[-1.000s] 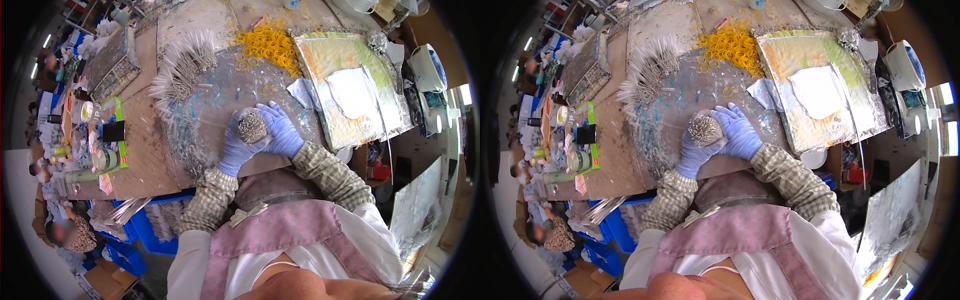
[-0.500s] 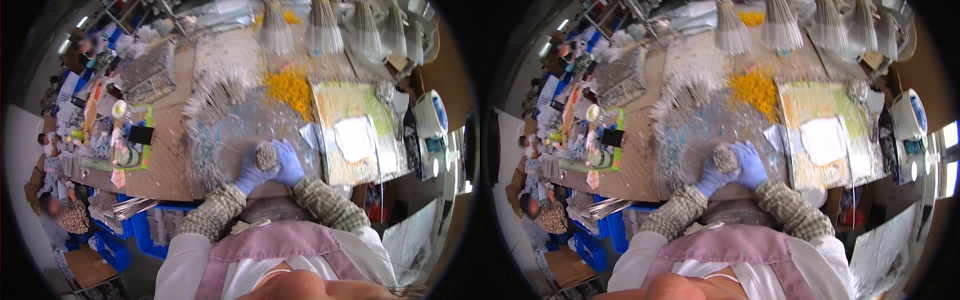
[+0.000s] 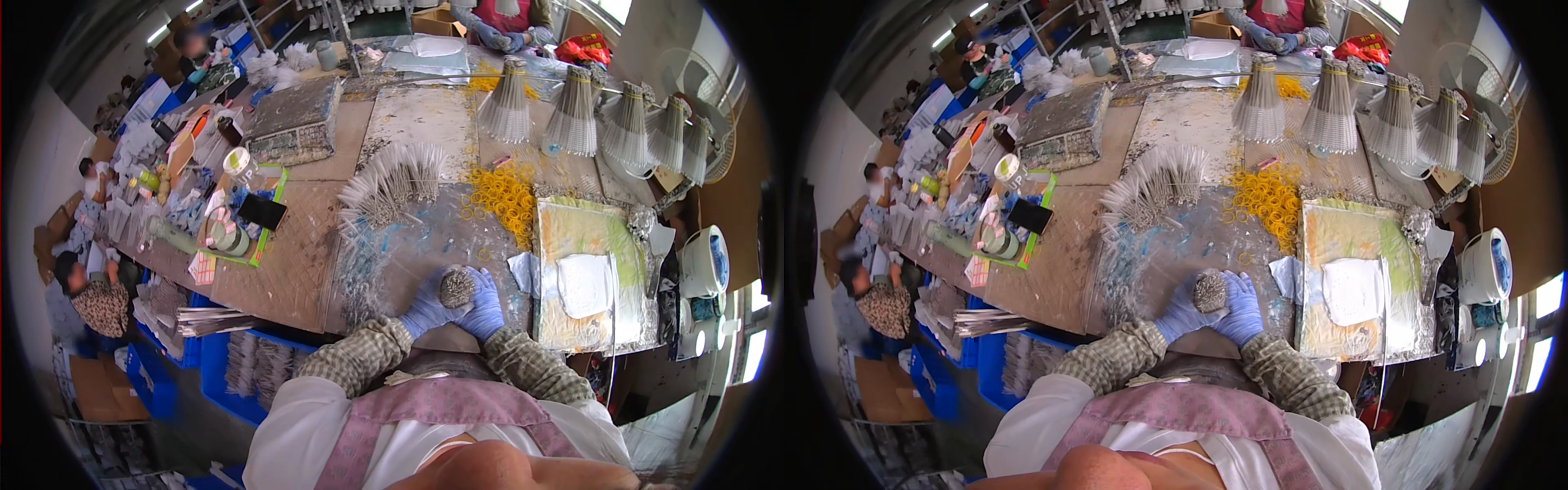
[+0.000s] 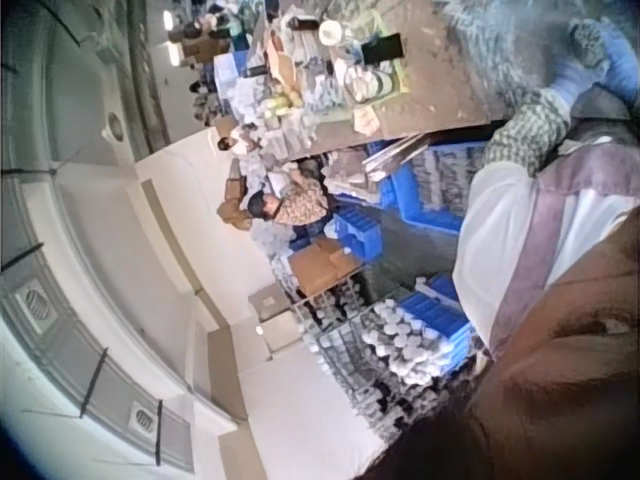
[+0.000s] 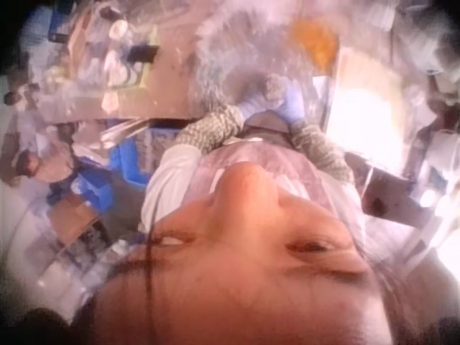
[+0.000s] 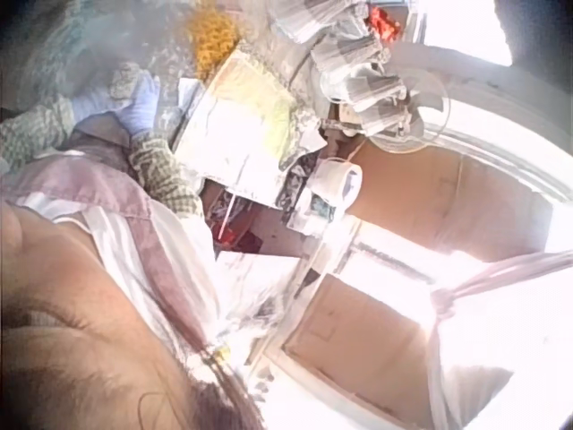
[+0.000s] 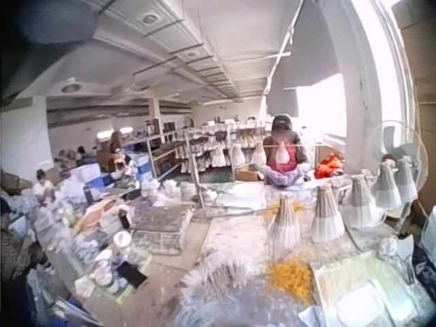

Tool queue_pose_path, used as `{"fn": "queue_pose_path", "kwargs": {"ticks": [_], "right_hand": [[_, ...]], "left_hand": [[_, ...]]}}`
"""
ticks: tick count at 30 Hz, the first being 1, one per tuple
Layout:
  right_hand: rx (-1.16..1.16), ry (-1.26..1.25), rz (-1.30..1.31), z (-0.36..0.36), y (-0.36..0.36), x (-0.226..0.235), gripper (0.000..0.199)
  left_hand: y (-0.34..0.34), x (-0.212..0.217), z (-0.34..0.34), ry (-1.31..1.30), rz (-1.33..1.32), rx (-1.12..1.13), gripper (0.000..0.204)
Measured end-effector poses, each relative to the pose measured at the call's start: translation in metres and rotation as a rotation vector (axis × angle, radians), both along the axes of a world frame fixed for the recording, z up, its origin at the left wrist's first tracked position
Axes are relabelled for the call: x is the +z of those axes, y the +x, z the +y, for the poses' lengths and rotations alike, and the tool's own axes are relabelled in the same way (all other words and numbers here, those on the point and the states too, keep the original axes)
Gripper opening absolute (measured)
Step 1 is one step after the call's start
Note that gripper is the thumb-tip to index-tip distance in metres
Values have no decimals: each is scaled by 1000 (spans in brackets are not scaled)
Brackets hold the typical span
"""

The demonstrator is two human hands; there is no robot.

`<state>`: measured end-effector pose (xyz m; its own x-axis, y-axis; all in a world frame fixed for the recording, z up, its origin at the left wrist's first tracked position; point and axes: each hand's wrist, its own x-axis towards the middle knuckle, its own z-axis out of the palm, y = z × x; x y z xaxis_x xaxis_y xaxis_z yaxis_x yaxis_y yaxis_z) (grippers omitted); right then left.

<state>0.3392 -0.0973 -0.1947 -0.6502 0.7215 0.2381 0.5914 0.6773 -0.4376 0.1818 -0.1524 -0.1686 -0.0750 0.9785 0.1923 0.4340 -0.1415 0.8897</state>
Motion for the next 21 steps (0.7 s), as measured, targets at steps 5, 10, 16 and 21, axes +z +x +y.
{"fn": "queue_pose_path", "kwargs": {"ticks": [5, 10, 16, 21], "right_hand": [[0, -39, -36, -4, -3, 1, 78], [51, 224, -7, -27, 11, 48, 75], [-5, -854, 644, -25, 8, -8, 69], [78, -882, 766, -31, 5, 12, 66]], "left_hand": [[-1, 8, 0, 3, -148, -68, 83], [-2, 41, -16, 345, -121, -61, 86], [6, 33, -16, 118, -493, -311, 91], [7, -5, -13, 11, -443, -272, 91]]}}
